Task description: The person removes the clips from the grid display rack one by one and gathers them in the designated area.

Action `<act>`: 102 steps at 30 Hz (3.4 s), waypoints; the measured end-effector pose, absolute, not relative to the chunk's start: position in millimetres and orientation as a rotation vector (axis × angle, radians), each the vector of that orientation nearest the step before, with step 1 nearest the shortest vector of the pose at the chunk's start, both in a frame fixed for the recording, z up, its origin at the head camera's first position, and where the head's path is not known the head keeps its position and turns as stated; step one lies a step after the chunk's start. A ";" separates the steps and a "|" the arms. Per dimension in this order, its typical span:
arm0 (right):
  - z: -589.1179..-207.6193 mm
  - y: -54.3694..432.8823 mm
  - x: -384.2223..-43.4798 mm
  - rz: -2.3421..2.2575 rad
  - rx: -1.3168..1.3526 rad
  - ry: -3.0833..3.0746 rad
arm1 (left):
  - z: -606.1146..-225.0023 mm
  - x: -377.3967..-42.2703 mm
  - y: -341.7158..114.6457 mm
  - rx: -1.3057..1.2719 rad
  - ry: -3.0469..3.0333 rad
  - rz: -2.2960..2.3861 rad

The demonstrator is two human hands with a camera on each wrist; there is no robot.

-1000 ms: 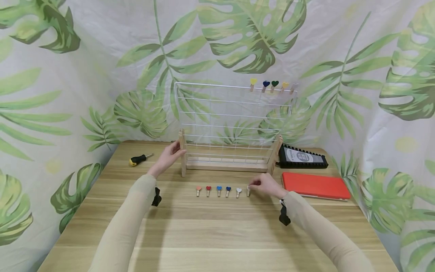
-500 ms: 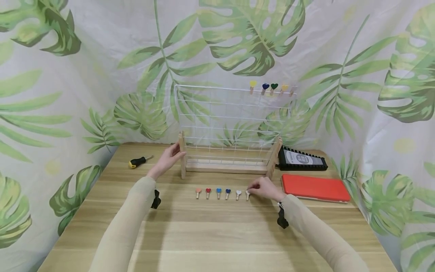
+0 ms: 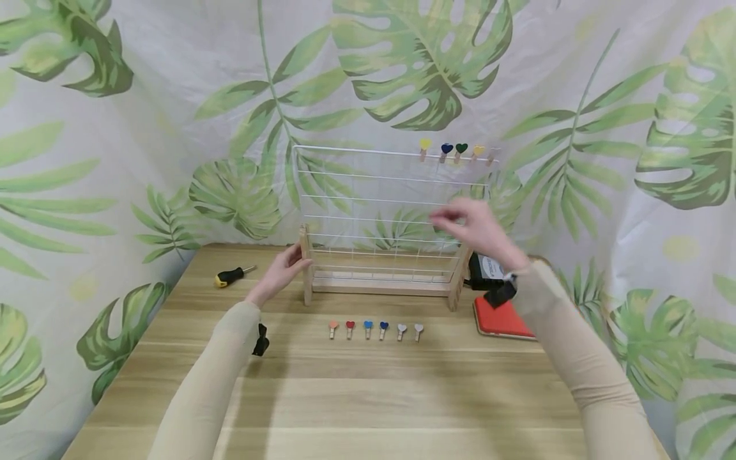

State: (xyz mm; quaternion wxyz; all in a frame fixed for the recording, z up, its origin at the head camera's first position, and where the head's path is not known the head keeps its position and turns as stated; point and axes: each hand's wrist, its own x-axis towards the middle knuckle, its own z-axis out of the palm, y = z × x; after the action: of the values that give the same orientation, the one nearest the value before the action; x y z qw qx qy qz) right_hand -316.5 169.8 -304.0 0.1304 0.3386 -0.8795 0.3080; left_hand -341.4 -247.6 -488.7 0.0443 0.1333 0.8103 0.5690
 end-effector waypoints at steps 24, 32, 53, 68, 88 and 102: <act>-195.7 139.9 -372.3 0.580 0.915 -2.433 | -486.8 -341.5 -247.0 0.392 2.480 1.729; -196.8 138.2 -369.6 0.612 0.933 -2.333 | -487.3 -343.7 -246.8 0.417 2.477 1.728; -267.9 161.0 -319.1 0.801 0.977 -2.289 | -487.1 -342.0 -246.5 0.416 2.483 1.737; -468.4 200.5 -288.5 0.921 0.828 -2.782 | -485.2 -341.5 -246.4 0.417 2.468 1.742; -523.7 206.4 -278.5 0.942 0.741 -2.967 | -488.2 -343.8 -244.9 0.430 2.492 1.724; -521.1 210.5 -284.3 0.931 0.722 -2.974 | -486.2 -343.3 -244.2 0.416 2.488 1.714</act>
State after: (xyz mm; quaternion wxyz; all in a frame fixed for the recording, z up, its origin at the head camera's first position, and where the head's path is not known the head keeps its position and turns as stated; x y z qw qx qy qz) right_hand -284.3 210.5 -521.1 -0.0286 0.2256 -0.9293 0.2909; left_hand -343.3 -244.2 -486.2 0.0459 0.1363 0.8149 0.5615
